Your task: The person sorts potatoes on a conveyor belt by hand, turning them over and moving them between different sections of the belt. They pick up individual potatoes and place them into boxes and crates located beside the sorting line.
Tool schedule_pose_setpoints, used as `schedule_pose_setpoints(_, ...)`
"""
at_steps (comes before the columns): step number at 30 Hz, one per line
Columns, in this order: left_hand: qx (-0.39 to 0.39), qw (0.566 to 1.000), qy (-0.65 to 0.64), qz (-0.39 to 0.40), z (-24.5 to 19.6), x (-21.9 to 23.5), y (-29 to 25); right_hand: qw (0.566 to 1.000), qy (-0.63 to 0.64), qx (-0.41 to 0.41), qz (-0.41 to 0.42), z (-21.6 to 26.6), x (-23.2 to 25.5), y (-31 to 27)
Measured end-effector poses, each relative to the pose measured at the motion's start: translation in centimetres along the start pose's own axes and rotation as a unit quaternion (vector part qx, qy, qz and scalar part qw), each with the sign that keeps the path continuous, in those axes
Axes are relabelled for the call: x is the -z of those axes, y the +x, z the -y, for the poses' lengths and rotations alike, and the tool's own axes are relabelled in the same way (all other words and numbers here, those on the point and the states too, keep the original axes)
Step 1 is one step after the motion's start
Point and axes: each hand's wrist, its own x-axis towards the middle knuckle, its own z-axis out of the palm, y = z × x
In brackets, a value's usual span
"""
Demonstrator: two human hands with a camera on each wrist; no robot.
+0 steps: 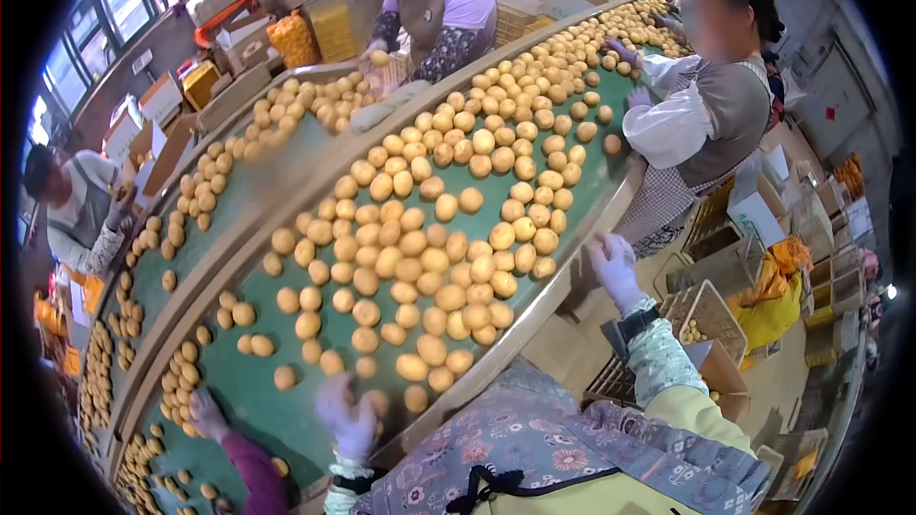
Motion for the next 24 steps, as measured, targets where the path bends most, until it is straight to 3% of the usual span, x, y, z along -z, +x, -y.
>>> schedule_pose_setpoints(1,-0.075,0.997,0.025,0.01,-1.2,-0.7,4.4,1.0,0.006,-0.002,-0.006,-0.9,-0.2,1.5)
schedule_pose_setpoints(3,-0.173,0.985,-0.009,0.006,-2.3,-4.0,12.2,0.991,-0.119,0.056,-0.038,-3.7,-1.9,4.9)
schedule_pose_setpoints(5,-0.199,0.978,-0.023,0.063,-4.9,-7.0,19.8,0.992,-0.103,0.066,-0.042,-6.8,-4.1,7.1)
schedule_pose_setpoints(7,-0.277,0.955,-0.049,0.096,-4.6,-12.8,27.6,0.981,-0.176,0.074,-0.043,-8.9,-5.7,10.1)
schedule_pose_setpoints(11,-0.301,0.942,-0.021,0.149,-8.3,-24.9,41.8,0.99,-0.133,0.056,-0.003,-11.8,-6.7,15.7)
schedule_pose_setpoints(12,-0.344,0.928,0.011,0.145,-7.9,-28.6,45.1,0.994,-0.098,-0.004,0.048,-11.8,-6.4,16.3)
schedule_pose_setpoints(13,-0.386,0.91,0.042,0.142,-7.7,-32.0,48.2,0.993,-0.098,-0.012,0.059,-11.9,-6.1,16.6)
schedule_pose_setpoints(15,-0.293,0.939,0.005,0.181,-11.0,-36.8,52.6,0.995,-0.09,0.03,0.031,-13.1,-6.3,17.1)
schedule_pose_setpoints(16,-0.308,0.934,-0.004,0.181,-12.2,-39.2,54.9,0.941,-0.284,0.182,0.028,-16.9,-7.9,16.7)
schedule_pose_setpoints(17,-0.322,0.929,-0.014,0.179,-13.2,-41.5,56.9,0.941,-0.282,0.182,0.04,-16.2,-7.4,16.9)
schedule_pose_setpoints(19,-0.176,0.945,-0.062,0.268,-15.7,-45.3,59.5,0.985,-0.154,0.046,0.067,-9.6,-3.8,17.4)
schedule_pose_setpoints(20,-0.27,0.925,0.073,0.257,-13.4,-48.5,60.9,0.976,-0.193,0.084,0.062,-8.7,-3.0,17.3)
schedule_pose_setpoints(21,-0.142,0.939,0.08,0.302,-17.4,-46.8,61.5,0.976,-0.182,0.094,0.067,-7.9,-2.4,17.0)
schedule_pose_setpoints(23,-0.099,0.915,0.024,0.39,-19.8,-46.0,63.4,0.953,-0.216,0.178,0.116,-8.7,-2.2,15.0)
schedule_pose_setpoints(24,-0.211,0.906,0.033,0.365,-19.4,-46.3,63.3,0.954,-0.208,0.17,0.132,-8.2,-1.7,14.5)
